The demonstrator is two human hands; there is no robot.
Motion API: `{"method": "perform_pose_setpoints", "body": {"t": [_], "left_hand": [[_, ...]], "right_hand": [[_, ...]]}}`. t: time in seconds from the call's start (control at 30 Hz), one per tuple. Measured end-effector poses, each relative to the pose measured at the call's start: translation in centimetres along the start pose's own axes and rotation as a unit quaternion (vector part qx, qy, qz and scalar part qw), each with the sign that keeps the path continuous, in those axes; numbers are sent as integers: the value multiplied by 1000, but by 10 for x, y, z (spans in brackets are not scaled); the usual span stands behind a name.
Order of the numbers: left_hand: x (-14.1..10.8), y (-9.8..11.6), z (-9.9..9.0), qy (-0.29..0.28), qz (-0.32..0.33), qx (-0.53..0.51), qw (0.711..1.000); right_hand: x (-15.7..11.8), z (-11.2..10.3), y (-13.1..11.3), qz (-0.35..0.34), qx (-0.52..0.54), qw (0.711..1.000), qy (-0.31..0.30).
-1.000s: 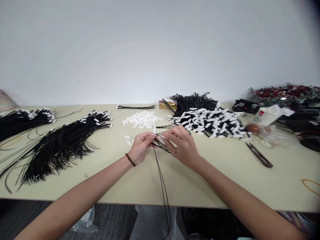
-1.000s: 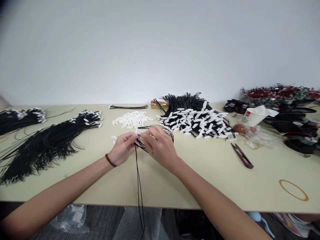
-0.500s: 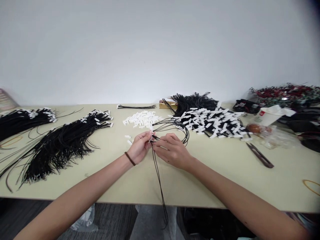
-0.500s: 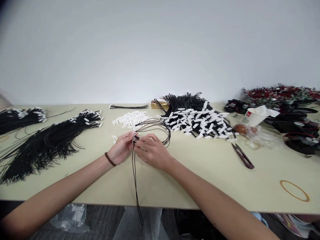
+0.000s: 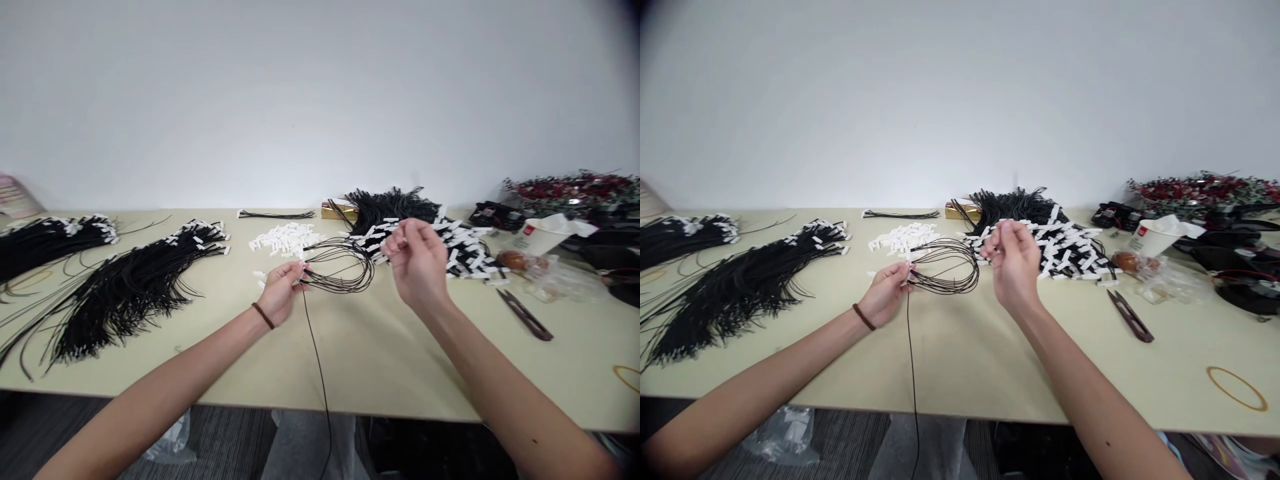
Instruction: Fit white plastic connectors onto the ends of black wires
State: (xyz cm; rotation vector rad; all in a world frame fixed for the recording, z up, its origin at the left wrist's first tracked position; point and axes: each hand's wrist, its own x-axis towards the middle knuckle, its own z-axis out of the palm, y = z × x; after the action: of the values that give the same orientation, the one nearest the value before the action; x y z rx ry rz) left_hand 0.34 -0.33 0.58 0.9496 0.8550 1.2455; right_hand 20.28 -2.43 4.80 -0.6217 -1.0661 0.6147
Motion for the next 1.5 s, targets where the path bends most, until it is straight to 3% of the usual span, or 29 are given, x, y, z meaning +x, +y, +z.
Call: {"method": "perform_pose_setpoints", "body": {"t": [0.1, 0.23, 0.3, 0.4, 1.03, 1.5], "left_hand": [[0, 1, 0, 4, -6, 9, 1000], [1, 1, -2, -20, -9, 5, 1000], [2, 0, -2, -38, -9, 3, 999], [3, 1, -2, -46, -8, 6, 999], [2, 0, -2, -68, -8, -8, 998], [0, 2, -1, -81, -15, -13, 997]], "right_hand": [[3, -6, -2, -134, -159, 978, 27], [-12, 1, 2, -336, -350, 861, -154], [-20, 4, 7, -370, -383, 816, -225], [-23, 5, 12, -379, -412, 789, -253], [-22, 3, 11, -384, -439, 767, -267], [-21, 0, 12, -396, -419, 769, -276]]}}
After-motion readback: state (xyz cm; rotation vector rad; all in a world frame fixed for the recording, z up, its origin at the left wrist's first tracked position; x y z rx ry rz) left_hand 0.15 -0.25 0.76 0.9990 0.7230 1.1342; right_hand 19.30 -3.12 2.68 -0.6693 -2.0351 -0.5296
